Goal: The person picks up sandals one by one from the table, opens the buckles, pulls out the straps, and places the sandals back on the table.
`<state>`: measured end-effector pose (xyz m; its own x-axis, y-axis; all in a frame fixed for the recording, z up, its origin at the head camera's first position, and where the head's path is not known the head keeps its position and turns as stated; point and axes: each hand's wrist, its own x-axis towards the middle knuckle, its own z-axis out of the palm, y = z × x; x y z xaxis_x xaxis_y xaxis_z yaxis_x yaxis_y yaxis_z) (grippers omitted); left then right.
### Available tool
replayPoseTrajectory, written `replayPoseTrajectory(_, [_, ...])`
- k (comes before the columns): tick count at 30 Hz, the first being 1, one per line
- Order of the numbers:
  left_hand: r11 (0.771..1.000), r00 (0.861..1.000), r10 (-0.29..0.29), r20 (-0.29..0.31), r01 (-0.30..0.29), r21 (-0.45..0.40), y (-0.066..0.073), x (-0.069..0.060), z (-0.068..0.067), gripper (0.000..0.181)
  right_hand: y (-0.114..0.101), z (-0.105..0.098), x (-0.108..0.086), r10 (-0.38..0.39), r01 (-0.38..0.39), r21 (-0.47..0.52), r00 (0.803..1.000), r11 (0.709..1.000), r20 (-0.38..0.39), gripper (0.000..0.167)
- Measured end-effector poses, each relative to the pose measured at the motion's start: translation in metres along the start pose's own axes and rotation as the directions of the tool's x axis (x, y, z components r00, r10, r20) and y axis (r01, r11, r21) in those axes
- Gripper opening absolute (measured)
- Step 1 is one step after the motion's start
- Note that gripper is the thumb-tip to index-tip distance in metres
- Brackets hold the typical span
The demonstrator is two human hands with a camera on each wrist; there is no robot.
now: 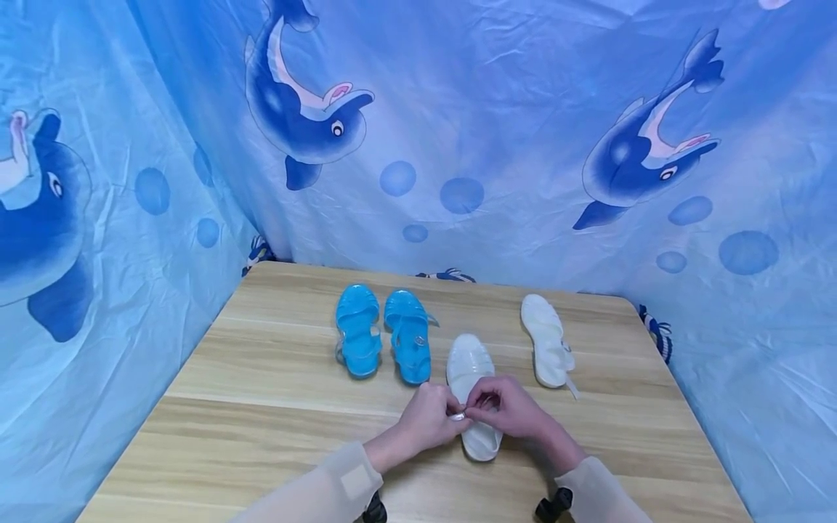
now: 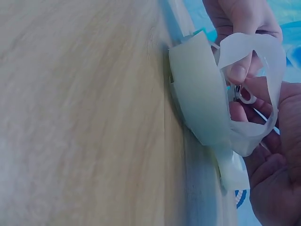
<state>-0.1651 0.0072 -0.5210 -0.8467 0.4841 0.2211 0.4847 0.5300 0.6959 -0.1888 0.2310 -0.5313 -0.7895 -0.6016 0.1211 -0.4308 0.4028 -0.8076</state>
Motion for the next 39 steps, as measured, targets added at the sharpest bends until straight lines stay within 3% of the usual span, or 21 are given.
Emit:
replayPoseTrajectory(7, [1.000, 1.000, -0.010, 0.002, 0.010, -0.022, 0.0006, 0.0003, 0.0003, 0.008, 0.0030, -0.0003, -0.0053, -0.003, 0.003, 0.062, 1.000, 0.998, 0.001, 0.010])
replayPoseTrajectory(14, [1.000, 1.000, 0.017, -0.010, -0.017, 0.017, 0.0015, 0.0020, 0.0024, 0.011, -0.0030, 0.0000, -0.0031, 0.003, -0.003, 0.018, 1.000, 1.000, -0.016, 0.006])
replayPoseTrajectory(27, [1.000, 1.000, -0.004, -0.003, 0.004, 0.012, -0.0010, 0.0024, 0.0023, 0.010, -0.0011, 0.0001, -0.0049, 0.049, -0.049, 0.015, 0.999, 0.999, -0.009, 0.006])
replayPoseTrajectory(39, [0.998, 1.000, -0.015, -0.008, 0.015, 0.053, 0.0008, 0.0025, 0.0010, 0.012, -0.0015, 0.0021, -0.0033, 0.012, -0.012, -0.001, 1.000, 1.000, -0.018, 0.008])
